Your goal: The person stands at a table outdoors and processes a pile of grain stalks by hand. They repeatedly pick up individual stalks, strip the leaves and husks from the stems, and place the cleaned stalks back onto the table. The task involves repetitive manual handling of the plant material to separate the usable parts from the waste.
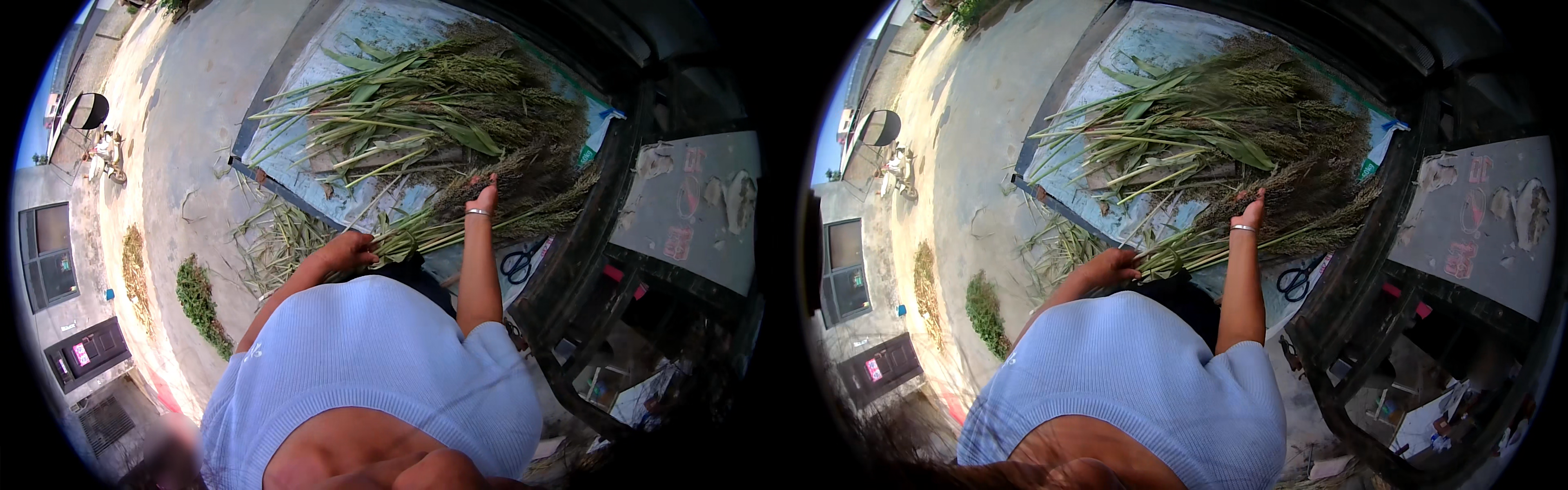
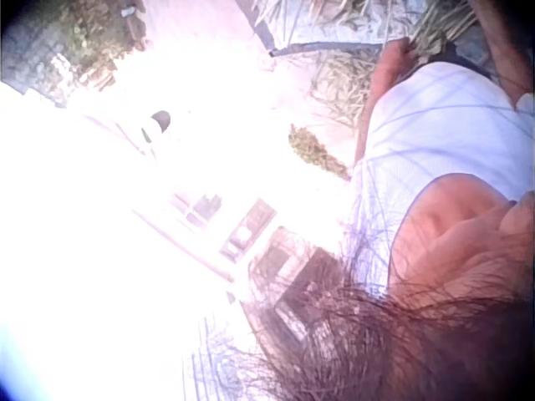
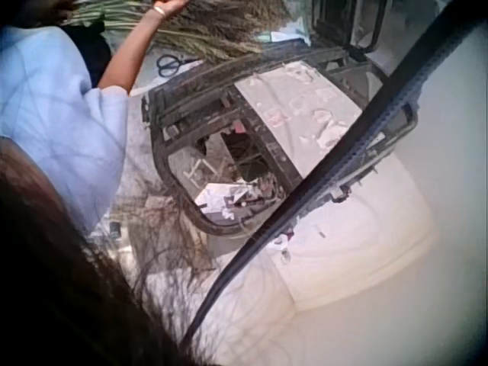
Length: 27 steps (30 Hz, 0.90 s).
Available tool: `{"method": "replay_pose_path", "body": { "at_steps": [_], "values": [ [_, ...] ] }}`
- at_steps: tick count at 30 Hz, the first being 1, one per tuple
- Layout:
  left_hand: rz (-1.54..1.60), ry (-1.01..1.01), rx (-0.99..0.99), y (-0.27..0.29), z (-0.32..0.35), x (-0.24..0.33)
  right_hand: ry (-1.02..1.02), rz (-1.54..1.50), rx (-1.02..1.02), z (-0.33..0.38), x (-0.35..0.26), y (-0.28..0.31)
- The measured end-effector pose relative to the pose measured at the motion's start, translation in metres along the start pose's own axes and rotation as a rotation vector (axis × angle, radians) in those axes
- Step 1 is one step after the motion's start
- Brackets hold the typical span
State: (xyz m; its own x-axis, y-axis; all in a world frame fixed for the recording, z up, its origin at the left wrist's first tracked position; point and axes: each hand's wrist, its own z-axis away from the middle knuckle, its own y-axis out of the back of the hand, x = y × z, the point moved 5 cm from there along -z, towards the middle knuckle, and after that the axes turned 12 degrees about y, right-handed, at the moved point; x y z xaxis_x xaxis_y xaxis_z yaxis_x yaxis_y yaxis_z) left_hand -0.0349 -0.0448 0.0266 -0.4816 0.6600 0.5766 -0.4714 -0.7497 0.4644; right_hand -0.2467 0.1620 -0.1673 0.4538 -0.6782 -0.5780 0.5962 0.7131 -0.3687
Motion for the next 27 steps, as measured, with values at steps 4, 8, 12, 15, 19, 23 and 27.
{"method": "replay_pose_path", "body": {
  "at_steps": [4,8,12,15,19,23,27],
  "values": [
    [-0.059,0.035,-0.024,0.004,0.009,0.003,-0.086,0.152,0.103,0.008,-0.012,-0.01],
    [-0.127,0.018,0.025,0.001,0.015,-0.002,-0.094,0.335,0.224,0.017,-0.024,-0.016],
    [-0.14,0.067,0.088,0.005,0.024,0.002,-0.093,0.372,0.193,0.014,-0.029,-0.023],
    [-0.169,0.111,0.148,0.002,0.022,-0.008,-0.059,0.308,0.149,-0.003,-0.029,-0.021],
    [-0.309,0.161,0.257,0.01,0.018,-0.013,0.037,0.106,0.009,-0.02,-0.033,-0.023],
    [-0.389,-0.063,0.571,0.029,0.02,0.024,0.111,-0.056,-0.111,0.012,-0.051,-0.039],
    [-0.191,-0.107,0.591,0.016,-0.006,0.046,0.147,-0.169,-0.234,0.029,-0.057,-0.041]
  ]
}}
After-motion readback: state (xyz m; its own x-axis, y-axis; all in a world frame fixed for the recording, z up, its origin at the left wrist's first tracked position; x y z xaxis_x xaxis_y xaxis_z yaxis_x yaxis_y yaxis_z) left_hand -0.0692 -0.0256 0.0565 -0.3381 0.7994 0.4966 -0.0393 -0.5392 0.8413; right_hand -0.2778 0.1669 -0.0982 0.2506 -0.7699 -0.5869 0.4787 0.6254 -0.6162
